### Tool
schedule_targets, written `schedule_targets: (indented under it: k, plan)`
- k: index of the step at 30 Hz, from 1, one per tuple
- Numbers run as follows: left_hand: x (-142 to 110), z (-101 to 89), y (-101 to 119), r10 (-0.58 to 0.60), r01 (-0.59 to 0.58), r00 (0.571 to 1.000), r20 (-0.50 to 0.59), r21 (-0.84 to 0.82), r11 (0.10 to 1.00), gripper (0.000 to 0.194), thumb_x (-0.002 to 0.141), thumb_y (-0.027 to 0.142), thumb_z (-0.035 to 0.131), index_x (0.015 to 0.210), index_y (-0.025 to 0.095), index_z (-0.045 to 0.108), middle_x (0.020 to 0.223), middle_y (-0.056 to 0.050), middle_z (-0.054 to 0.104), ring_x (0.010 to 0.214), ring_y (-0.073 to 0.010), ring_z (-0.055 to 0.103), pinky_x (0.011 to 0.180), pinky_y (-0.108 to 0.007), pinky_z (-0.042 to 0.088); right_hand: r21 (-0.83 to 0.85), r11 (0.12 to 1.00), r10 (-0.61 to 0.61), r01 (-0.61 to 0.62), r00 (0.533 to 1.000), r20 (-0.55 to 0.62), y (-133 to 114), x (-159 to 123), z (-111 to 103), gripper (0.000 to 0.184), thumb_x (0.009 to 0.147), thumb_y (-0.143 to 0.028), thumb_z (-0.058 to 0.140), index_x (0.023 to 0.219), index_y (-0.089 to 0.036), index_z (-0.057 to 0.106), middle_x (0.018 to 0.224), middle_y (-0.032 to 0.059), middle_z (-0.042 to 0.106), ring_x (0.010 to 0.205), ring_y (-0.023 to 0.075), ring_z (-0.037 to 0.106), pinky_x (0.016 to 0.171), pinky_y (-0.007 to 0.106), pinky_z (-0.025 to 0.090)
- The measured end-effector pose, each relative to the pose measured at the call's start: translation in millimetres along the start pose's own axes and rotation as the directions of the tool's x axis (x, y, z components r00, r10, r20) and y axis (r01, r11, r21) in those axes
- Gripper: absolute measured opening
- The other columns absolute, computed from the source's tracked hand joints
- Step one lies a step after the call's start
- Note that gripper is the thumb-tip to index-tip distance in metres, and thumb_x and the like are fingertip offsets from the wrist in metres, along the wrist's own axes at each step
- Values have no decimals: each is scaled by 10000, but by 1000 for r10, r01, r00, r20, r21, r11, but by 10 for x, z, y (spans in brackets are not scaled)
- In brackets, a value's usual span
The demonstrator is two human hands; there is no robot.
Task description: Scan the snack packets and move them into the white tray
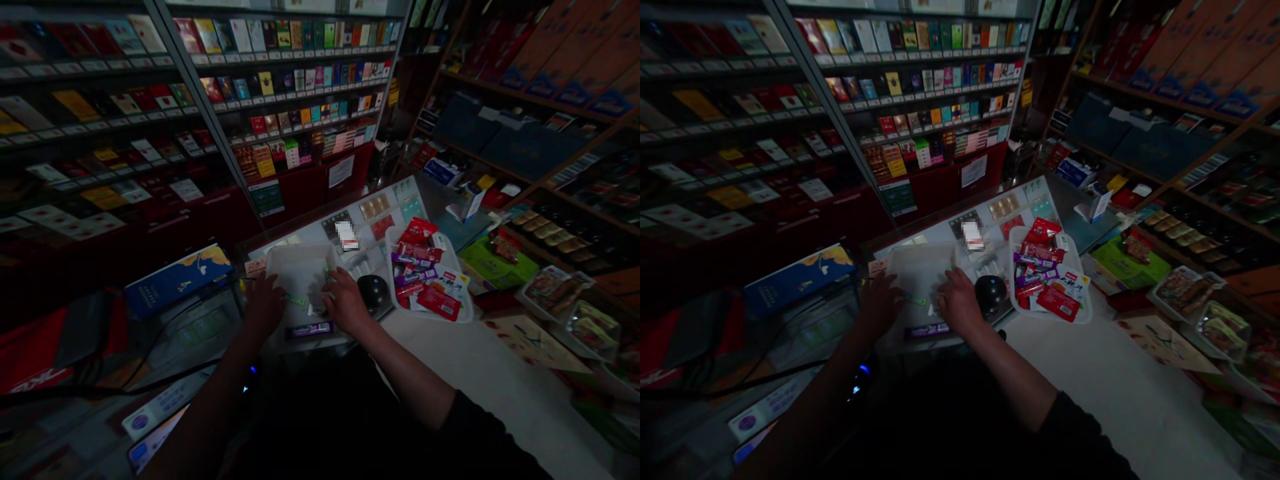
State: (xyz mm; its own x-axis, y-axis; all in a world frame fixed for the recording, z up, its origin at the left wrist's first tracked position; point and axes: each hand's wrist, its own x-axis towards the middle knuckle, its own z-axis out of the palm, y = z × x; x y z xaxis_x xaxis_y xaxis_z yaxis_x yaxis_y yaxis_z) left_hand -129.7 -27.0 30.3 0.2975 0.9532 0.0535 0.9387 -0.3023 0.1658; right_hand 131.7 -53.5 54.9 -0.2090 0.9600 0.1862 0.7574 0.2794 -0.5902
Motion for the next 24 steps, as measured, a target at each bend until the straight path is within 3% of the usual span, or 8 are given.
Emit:
schedule_targets:
  k: [5, 11, 15, 19, 24]
  plan:
    - [37, 19, 68, 82, -84, 996, 30, 78, 993, 237, 877, 140, 592, 1000, 205, 784, 1567, -140, 546, 1602, -450, 229, 1269, -743, 137, -99, 995, -16, 32, 986, 165, -107, 120, 387, 215, 885, -237, 736, 1089, -188, 786, 1487, 168, 595, 1493, 367, 424, 1263, 535, 330]
    - [169, 60, 211, 141, -152, 987, 80, 163, 975, 297, 934, 113, 504, 972, 145, 796, 1531, -183, 584, 1604, -431, 243, 1277, -725, 142, -286, 956, 39, 59, 945, 325, -250, 217, 654, 270, 942, -246, 639, 1157, -144, 766, 1460, 181, 602, 1506, 376, 373, 1221, 539, 329]
    - [257, 151, 239, 154, -168, 983, 96, 157, 973, 310, 948, 122, 497, 934, 149, 806, 1506, -169, 614, 1604, -415, 254, 1293, -707, 112, -354, 933, 73, 66, 928, 365, -322, 280, 776, 303, 948, -250, 622, 1192, -133, 757, 1502, 203, 569, 1532, 402, 327, 1233, 572, 286]
    - [319, 203, 242, 136, -148, 986, 91, 138, 979, 326, 930, 94, 487, 925, 105, 813, 1512, -223, 592, 1609, -414, 239, 1307, -678, 89, -384, 922, 99, 53, 926, 365, -334, 329, 881, 336, 983, -231, 562, 1241, -108, 739, 1543, 226, 528, 1557, 423, 296, 1253, 619, 230]
    - [342, 213, 251, 108, -123, 989, 97, 161, 979, 358, 916, 91, 472, 974, 142, 822, 1495, -190, 621, 1614, -389, 238, 1307, -674, 113, -407, 913, 126, 29, 929, 348, -311, 370, 959, 364, 1012, -194, 498, 1285, -98, 719, 1554, 220, 524, 1563, 417, 299, 1263, 611, 223]
